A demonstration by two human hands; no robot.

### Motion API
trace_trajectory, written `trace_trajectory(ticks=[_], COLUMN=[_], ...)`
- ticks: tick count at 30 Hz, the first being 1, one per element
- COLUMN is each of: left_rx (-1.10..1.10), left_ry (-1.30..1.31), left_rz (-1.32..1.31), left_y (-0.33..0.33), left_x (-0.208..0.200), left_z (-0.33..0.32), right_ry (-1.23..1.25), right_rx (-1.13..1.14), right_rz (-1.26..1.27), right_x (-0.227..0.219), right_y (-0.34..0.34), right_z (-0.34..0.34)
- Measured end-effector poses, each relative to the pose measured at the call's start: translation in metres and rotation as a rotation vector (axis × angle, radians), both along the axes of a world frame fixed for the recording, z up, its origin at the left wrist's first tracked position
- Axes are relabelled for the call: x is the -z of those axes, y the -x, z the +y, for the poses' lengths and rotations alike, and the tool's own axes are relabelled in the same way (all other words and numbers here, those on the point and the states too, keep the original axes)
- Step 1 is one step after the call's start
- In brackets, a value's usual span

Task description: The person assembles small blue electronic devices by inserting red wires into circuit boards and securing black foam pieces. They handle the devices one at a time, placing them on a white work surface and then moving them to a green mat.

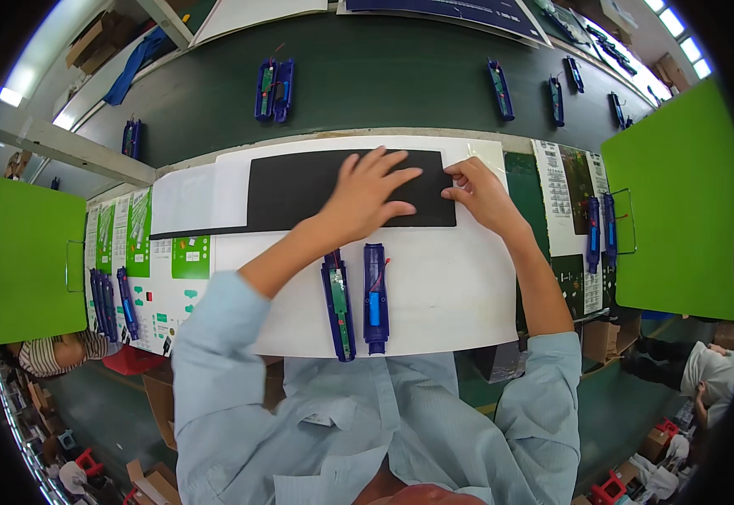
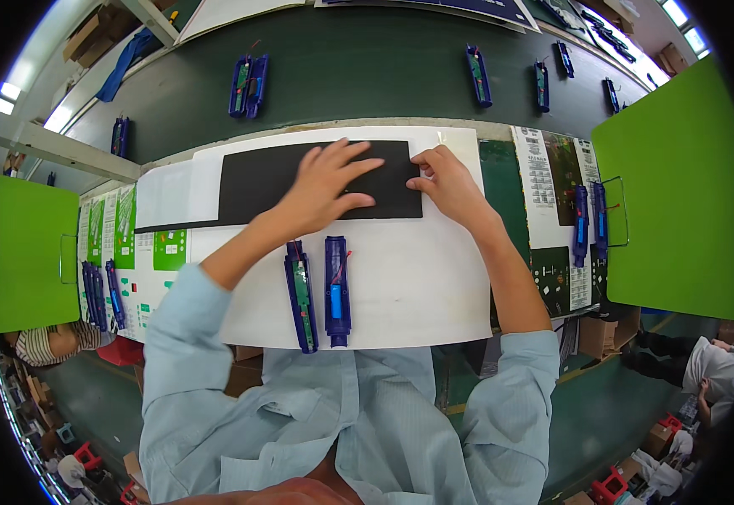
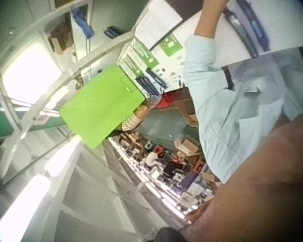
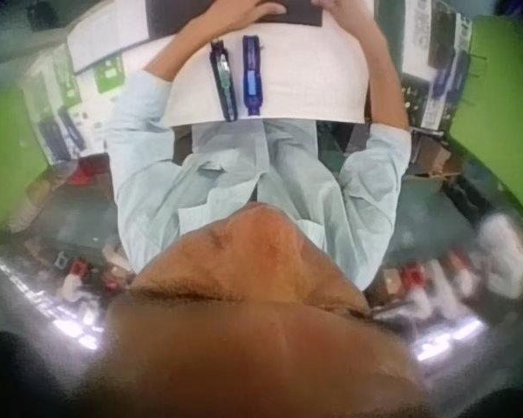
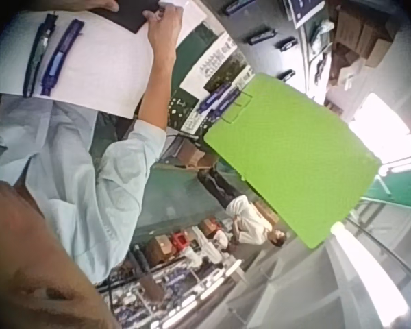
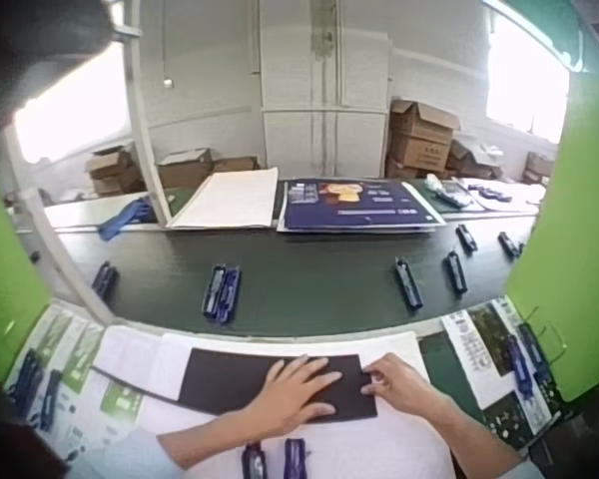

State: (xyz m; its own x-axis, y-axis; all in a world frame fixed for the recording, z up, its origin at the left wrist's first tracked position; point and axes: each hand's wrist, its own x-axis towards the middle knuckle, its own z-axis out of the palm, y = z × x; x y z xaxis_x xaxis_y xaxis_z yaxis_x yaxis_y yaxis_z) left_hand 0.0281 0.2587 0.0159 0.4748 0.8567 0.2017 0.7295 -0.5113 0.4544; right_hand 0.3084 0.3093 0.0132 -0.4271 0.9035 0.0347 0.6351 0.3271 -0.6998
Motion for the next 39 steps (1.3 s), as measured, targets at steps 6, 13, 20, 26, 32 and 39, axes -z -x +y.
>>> trace_trajectory(ticks=[6, 13, 20, 26, 32, 39], left_rx=[-0.058, -0.098, -0.125, -0.179, -0.196, -0.192], left_ry=[0.039, 0.052, 0.086, 0.029, 0.039, 0.021], left_rz=[0.047, 0.016, -0.006, -0.025, -0.037, -0.065], left_y=[-0.042, -0.043, -0.044, -0.046, -0.048, -0.054], left_x=[0.033, 0.035, 0.034, 0.043, 0.043, 0.043], left_z=[0.02, 0.018, 0.015, 0.01, 0.009, 0.009], right_ry=[0.114, 0.088, 0.053, -0.163, -0.062, -0.062], right_rx=[0.055, 0.15, 0.098, 0.063, 0.096, 0.137], right_rz=[0.047, 0.105, 0.051, -0.034, -0.033, -0.002], right_x=[0.01, 0.019, 0.014, 0.008, 0.006, 0.021], right_y=[-0.006, -0.004, -0.005, 0.004, 0.002, -0.008], right_z=[0.017, 0.01, 0.008, -0.01, -0.002, 0.005])
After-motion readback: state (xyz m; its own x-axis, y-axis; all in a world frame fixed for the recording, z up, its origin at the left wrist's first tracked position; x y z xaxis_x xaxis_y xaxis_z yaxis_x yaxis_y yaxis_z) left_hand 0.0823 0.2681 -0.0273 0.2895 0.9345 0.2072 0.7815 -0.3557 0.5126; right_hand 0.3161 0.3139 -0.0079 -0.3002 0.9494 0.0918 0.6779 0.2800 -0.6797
